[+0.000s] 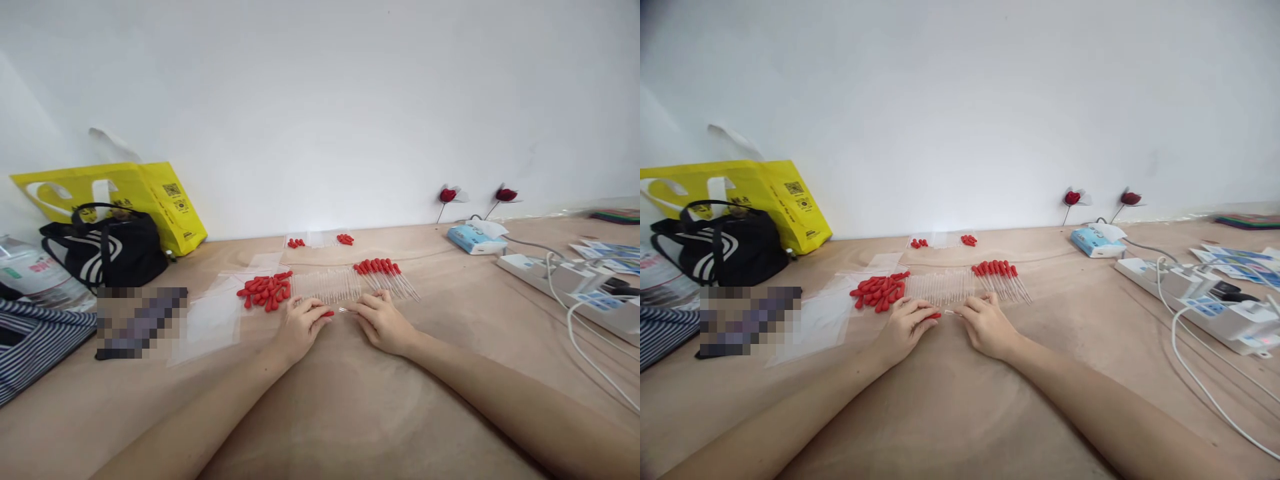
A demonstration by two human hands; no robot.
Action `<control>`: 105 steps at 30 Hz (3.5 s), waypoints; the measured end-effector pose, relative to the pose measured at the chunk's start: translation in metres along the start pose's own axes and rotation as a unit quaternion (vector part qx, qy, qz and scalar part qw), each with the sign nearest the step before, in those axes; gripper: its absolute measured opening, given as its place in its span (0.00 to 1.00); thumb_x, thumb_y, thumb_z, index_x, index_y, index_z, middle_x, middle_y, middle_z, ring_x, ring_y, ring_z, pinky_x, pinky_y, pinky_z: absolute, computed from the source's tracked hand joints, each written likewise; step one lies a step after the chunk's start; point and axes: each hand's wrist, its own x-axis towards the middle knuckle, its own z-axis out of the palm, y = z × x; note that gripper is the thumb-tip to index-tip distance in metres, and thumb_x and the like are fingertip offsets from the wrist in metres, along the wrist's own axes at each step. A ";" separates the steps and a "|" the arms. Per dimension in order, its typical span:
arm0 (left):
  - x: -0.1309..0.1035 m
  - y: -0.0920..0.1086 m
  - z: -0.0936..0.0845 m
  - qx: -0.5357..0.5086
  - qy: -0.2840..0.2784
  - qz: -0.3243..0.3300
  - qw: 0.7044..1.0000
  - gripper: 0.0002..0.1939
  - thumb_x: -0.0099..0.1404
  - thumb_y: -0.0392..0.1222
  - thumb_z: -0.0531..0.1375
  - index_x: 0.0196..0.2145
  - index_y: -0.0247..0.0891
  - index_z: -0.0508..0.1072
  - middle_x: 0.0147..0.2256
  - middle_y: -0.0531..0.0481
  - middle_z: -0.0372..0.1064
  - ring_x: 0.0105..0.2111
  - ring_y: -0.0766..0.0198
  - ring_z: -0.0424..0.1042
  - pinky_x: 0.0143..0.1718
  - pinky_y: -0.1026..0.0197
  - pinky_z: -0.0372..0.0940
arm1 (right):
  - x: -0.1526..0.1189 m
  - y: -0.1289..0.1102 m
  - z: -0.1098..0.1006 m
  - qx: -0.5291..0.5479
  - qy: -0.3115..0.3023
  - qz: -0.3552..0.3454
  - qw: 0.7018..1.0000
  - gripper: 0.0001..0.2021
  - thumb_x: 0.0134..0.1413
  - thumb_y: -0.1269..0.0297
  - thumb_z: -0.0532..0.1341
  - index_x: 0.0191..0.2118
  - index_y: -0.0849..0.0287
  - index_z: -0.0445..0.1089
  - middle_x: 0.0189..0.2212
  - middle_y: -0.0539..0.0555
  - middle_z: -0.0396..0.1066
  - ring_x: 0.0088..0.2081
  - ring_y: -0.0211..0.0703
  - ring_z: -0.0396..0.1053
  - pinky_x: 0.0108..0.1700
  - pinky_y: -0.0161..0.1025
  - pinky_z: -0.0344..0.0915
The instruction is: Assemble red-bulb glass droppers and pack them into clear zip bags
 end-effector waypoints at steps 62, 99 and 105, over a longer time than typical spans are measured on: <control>-0.003 -0.002 -0.016 -0.036 -0.034 -0.007 0.999 0.09 0.61 0.44 0.54 0.27 0.42 0.71 0.24 0.58 0.72 0.30 0.67 0.68 0.51 0.50 0.37 | 0.004 -0.002 0.000 0.002 0.011 -0.043 0.999 0.10 0.57 0.66 0.51 0.35 0.59 0.69 0.27 0.51 0.70 0.30 0.36 0.63 0.38 0.40 0.44; 0.003 -0.039 -0.025 0.191 0.057 -0.270 0.942 0.14 0.51 0.51 0.59 0.34 0.43 0.70 0.41 0.48 0.66 0.45 0.53 0.58 0.46 0.48 0.44 | 0.047 0.033 0.008 -0.161 0.006 0.399 0.903 0.12 0.49 0.60 0.51 0.28 0.57 0.69 0.28 0.54 0.71 0.33 0.45 0.66 0.41 0.45 0.43; 0.002 -0.050 -0.024 0.213 0.052 -0.260 0.940 0.16 0.53 0.55 0.57 0.35 0.43 0.70 0.42 0.44 0.64 0.45 0.51 0.57 0.44 0.46 0.45 | 0.060 0.030 0.011 -0.189 -0.039 0.401 0.895 0.13 0.46 0.61 0.51 0.23 0.62 0.69 0.25 0.59 0.70 0.31 0.49 0.67 0.41 0.48 0.45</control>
